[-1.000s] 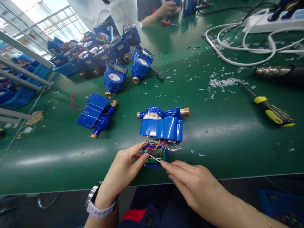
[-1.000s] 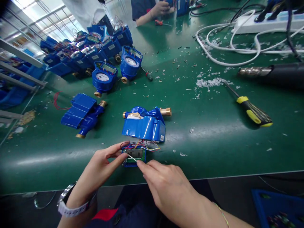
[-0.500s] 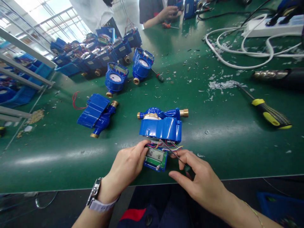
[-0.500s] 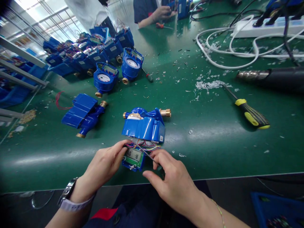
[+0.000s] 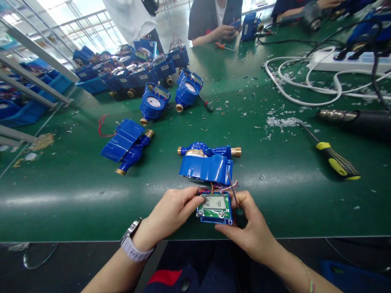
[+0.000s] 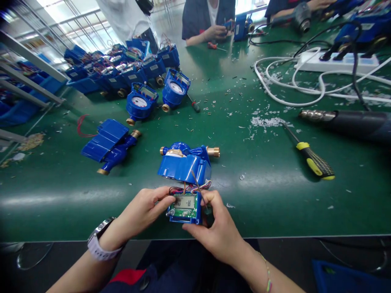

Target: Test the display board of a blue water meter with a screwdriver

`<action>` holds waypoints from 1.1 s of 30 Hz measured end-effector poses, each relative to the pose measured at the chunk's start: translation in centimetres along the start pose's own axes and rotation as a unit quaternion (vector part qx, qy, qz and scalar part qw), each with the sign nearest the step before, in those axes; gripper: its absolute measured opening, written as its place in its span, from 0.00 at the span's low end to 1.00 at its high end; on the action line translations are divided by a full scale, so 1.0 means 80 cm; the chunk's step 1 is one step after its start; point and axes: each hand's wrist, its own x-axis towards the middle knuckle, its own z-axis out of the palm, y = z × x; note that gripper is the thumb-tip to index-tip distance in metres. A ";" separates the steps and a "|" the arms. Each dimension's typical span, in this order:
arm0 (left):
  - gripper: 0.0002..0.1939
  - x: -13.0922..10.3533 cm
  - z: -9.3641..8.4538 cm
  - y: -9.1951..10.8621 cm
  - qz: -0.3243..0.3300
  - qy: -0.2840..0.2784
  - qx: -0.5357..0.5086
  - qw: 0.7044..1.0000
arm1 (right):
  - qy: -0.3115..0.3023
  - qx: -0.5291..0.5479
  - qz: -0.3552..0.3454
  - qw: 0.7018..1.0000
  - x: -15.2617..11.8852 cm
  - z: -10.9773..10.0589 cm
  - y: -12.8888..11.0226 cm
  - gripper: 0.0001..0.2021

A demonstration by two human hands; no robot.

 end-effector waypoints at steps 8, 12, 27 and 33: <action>0.16 0.007 -0.012 -0.007 0.077 -0.075 0.170 0.980 | -0.085 -0.059 -0.003 0.995 0.003 -0.019 0.009 0.29; 0.21 0.020 -0.028 -0.005 0.060 -0.127 0.138 0.980 | -0.094 -0.047 -0.006 0.994 0.005 -0.020 0.003 0.27; 0.01 0.050 -0.033 -0.005 0.196 -0.211 0.147 0.946 | -0.093 -0.088 -0.016 0.992 0.008 -0.031 0.009 0.28; 0.02 0.046 -0.022 -0.002 0.210 -0.161 0.205 0.942 | -0.105 -0.077 0.024 0.991 0.007 -0.037 0.007 0.28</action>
